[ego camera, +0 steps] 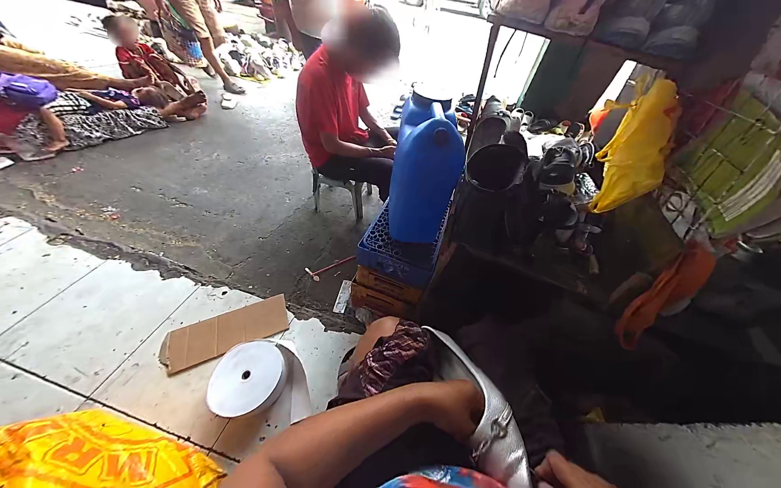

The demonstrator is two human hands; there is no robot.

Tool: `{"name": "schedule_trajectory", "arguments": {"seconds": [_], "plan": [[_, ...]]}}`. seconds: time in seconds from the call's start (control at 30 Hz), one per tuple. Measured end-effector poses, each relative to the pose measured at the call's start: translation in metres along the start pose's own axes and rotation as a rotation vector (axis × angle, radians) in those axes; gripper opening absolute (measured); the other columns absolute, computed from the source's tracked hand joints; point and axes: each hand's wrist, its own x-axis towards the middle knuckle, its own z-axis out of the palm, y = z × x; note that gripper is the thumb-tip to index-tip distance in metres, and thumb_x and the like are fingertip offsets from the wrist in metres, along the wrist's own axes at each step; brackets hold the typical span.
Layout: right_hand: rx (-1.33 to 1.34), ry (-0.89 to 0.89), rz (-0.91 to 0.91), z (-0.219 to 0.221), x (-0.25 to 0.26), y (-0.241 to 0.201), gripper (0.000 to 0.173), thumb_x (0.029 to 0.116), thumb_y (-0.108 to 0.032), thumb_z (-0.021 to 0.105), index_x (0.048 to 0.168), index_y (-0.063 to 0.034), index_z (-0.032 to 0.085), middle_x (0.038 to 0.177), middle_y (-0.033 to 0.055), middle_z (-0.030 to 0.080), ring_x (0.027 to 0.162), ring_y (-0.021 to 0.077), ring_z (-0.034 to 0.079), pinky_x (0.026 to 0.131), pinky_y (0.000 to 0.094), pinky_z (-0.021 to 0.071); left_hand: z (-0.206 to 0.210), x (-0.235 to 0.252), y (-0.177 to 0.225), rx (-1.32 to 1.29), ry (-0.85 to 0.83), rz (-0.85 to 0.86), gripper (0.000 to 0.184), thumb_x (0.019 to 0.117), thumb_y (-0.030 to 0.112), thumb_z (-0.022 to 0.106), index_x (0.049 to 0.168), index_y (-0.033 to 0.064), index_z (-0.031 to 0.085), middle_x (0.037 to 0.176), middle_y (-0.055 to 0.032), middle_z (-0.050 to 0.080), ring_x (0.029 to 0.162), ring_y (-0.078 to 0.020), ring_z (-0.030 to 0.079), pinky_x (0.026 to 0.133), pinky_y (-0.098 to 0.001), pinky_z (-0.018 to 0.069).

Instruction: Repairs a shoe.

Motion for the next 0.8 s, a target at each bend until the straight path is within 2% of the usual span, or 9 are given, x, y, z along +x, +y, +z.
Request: {"name": "schedule_trajectory", "arguments": {"seconds": [0.07,0.13,0.2,0.27,0.4,0.5,0.6,0.73,0.8], "plan": [[-0.055,-0.044,0.055,-0.006,0.006,-0.016,0.026,0.1007,-0.006,0.054,0.116,0.0111,0.065,0.107,0.031,0.069,0.103,0.0479,0.069,0.09,0.0635,0.0524,-0.002,-0.009,0.007,0.072,0.057,0.014,0.015,0.0921,-0.001,0.064,0.102,-0.0123,0.068,0.092,-0.0287,0.068,0.088,-0.042,0.066,0.08,-0.0614,0.0502],[-0.039,-0.067,0.077,-0.006,0.013,-0.022,0.023,0.0985,-0.001,0.055,0.116,0.0098,0.065,0.108,0.0301,0.069,0.105,0.0467,0.068,0.094,0.0609,0.0524,-0.001,-0.016,0.007,0.119,0.108,0.035,0.017,0.0933,0.001,0.064,0.104,-0.0109,0.069,0.099,-0.0291,0.069,0.098,-0.0444,0.067,0.088,-0.0627,0.0496],[0.064,-0.071,0.016,-0.01,0.014,-0.019,0.02,0.1009,-0.005,0.057,0.113,0.008,0.067,0.102,0.0264,0.071,0.098,0.0411,0.071,0.091,0.0559,0.0548,0.001,-0.02,0.001,0.134,0.145,0.074,0.018,0.0937,0.002,0.064,0.107,-0.0088,0.071,0.109,-0.0271,0.069,0.107,-0.0416,0.067,0.096,-0.0588,0.05],[0.194,-0.063,-0.051,-0.009,0.011,-0.011,0.019,0.1025,-0.008,0.057,0.107,0.007,0.068,0.091,0.0204,0.071,0.08,0.0289,0.071,0.079,0.0448,0.0588,0.008,-0.024,-0.006,0.091,0.177,0.122,0.019,0.0935,0.005,0.065,0.106,-0.0066,0.073,0.115,-0.0243,0.069,0.112,-0.0367,0.066,0.1,-0.0537,0.0496],[0.33,-0.025,-0.026,0.004,0.007,0.009,0.026,0.1043,-0.017,0.056,0.102,0.0044,0.071,0.079,0.0114,0.069,0.067,0.0125,0.063,0.069,0.0303,0.0552,0.025,-0.022,-0.014,0.066,0.254,0.166,0.012,0.0908,0.0,0.066,0.098,-0.0024,0.076,0.109,-0.0196,0.07,0.106,-0.0323,0.067,0.096,-0.0515,0.0527],[0.238,0.075,-0.006,0.018,0.001,0.02,0.03,0.1022,-0.023,0.063,0.088,0.0025,0.07,0.068,0.0096,0.064,0.062,0.016,0.061,0.064,0.0358,0.0531,0.029,-0.019,-0.018,0.112,0.28,0.208,0.011,0.0872,-0.003,0.068,0.094,-0.0011,0.077,0.103,-0.0187,0.071,0.102,-0.0328,0.068,0.092,-0.053,0.0543],[0.133,0.193,0.048,0.026,-0.006,0.04,0.048,0.1022,-0.038,0.061,0.071,-0.0013,0.061,0.057,0.007,0.051,0.053,0.0193,0.052,0.051,0.0406,0.0445,0.024,-0.018,-0.019,0.105,0.251,0.199,0.009,0.0891,-0.001,0.067,0.092,-0.0006,0.076,0.1,-0.0164,0.07,0.097,-0.0289,0.068,0.089,-0.0506,0.0549],[-0.007,0.348,0.366,0.011,-0.033,0.102,0.062,0.1038,-0.05,0.053,0.075,0.0041,0.062,0.061,0.0196,0.056,0.057,0.0385,0.059,0.053,0.0615,0.0463,0.019,-0.02,-0.025,0.041,0.242,0.186,0.008,0.0906,0.001,0.068,0.092,0.0003,0.076,0.097,-0.0131,0.071,0.09,-0.0223,0.069,0.083,-0.0445,0.0561],[-0.024,0.357,0.506,0.001,-0.038,0.114,0.064,0.1036,-0.051,0.054,0.077,0.0064,0.06,0.064,0.0244,0.056,0.062,0.0444,0.059,0.056,0.0653,0.0432,0.019,-0.02,-0.027,-0.013,0.24,0.168,0.009,0.0919,0.003,0.068,0.094,-0.0002,0.076,0.096,-0.0118,0.073,0.089,-0.0187,0.07,0.083,-0.0418,0.0566]]}}
